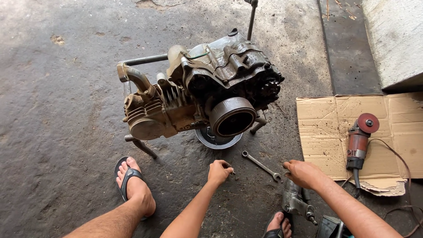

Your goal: The person selects a wrench from a bucket of tools and uses it to loosen and remove a bolt from a small engine mounted on a stand. They then use their hands to manipulate and remove a component from the engine casing.

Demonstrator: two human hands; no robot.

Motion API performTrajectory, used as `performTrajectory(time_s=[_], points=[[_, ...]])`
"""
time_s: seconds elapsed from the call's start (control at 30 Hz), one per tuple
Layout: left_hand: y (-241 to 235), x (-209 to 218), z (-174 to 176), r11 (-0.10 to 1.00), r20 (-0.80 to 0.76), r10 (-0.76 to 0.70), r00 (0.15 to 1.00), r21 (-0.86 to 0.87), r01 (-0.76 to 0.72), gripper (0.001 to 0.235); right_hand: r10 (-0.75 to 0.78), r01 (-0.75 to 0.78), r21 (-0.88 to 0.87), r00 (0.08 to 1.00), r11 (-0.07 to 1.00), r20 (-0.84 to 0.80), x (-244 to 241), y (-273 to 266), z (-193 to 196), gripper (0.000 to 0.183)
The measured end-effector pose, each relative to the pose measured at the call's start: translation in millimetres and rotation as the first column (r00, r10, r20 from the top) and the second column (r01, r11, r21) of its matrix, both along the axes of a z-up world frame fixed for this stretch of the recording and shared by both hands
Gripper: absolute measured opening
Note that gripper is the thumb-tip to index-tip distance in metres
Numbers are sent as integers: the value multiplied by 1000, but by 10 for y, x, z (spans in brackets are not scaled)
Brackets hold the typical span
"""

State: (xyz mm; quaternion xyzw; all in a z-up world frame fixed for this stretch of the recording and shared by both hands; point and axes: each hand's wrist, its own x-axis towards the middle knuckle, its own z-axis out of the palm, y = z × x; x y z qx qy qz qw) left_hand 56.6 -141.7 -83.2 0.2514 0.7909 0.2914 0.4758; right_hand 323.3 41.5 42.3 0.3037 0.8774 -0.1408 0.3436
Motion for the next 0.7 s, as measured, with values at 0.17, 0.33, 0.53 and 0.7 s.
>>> performTrajectory(time_s=[0.17,0.33,0.53,0.7], points=[[-71,13,21,1000,-24,22,999,-20,-23,20,-27,28,-12,998,1000,65,-77,-38,85,34],[-100,13,11,995,-104,-80,991,-69,73,24,-9,9,-4,999,1000,47,-12,-18,-1,33],[-97,73,-77,995,-97,-84,992,53,90,28,-6,6,-3,1000,1000,15,28,-15,-14,32],[-72,184,354,926,-245,-97,965,333,178,18,5,-4,-2,1000,1000,24,53,1,-53,33]])
